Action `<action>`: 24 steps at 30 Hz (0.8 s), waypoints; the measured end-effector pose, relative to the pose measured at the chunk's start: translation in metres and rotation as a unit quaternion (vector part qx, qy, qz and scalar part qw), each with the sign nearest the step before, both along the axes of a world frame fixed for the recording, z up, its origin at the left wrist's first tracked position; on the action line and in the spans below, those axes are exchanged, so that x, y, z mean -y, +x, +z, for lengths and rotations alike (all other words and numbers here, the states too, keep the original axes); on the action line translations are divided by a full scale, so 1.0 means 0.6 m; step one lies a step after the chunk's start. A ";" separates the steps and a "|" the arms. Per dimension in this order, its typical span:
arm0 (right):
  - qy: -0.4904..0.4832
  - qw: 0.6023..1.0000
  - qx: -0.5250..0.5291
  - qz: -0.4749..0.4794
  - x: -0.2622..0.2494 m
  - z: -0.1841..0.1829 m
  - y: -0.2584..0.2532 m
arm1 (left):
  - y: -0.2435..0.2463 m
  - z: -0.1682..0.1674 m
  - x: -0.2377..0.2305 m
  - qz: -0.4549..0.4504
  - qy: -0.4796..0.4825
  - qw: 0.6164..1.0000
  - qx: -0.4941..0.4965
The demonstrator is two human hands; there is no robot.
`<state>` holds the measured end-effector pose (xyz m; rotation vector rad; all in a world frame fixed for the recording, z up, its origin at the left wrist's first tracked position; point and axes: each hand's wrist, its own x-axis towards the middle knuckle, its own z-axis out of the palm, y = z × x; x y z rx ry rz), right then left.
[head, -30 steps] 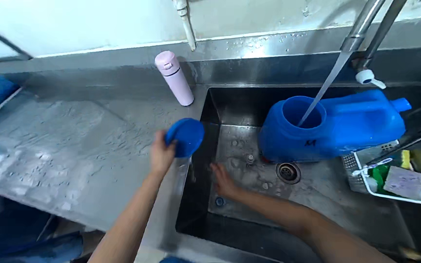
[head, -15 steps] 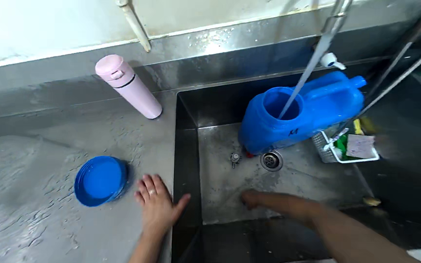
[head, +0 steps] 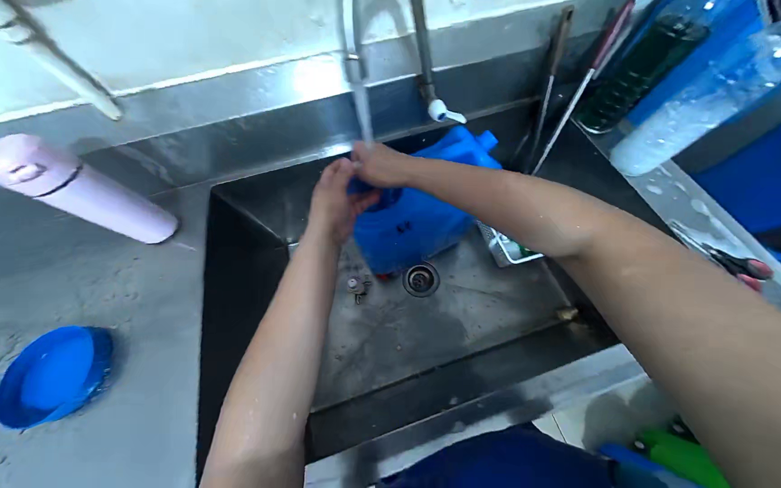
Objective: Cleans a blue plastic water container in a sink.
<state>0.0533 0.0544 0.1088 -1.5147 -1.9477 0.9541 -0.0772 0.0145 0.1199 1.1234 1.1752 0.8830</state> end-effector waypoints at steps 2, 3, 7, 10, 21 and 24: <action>-0.049 0.996 -0.067 0.017 0.012 0.029 0.038 | 0.040 -0.014 -0.020 0.057 -0.025 0.995 0.081; -0.061 0.992 -0.111 0.013 0.012 0.039 0.075 | 0.050 -0.022 -0.028 0.072 -0.012 0.995 0.073; 0.069 0.986 -0.143 -0.045 0.017 -0.035 0.295 | 0.062 -0.051 -0.045 0.003 0.176 0.940 -0.291; 0.006 0.971 -0.175 -0.165 0.059 -0.213 0.414 | 0.084 -0.064 -0.049 -0.103 0.170 0.840 -0.506; -0.139 0.957 0.225 -0.122 0.219 -0.513 0.471 | 0.091 -0.069 -0.059 -0.138 0.123 0.834 -0.520; 0.035 0.977 0.075 -0.198 0.207 -0.394 0.456 | 0.096 -0.068 -0.057 -0.139 0.098 0.817 -0.551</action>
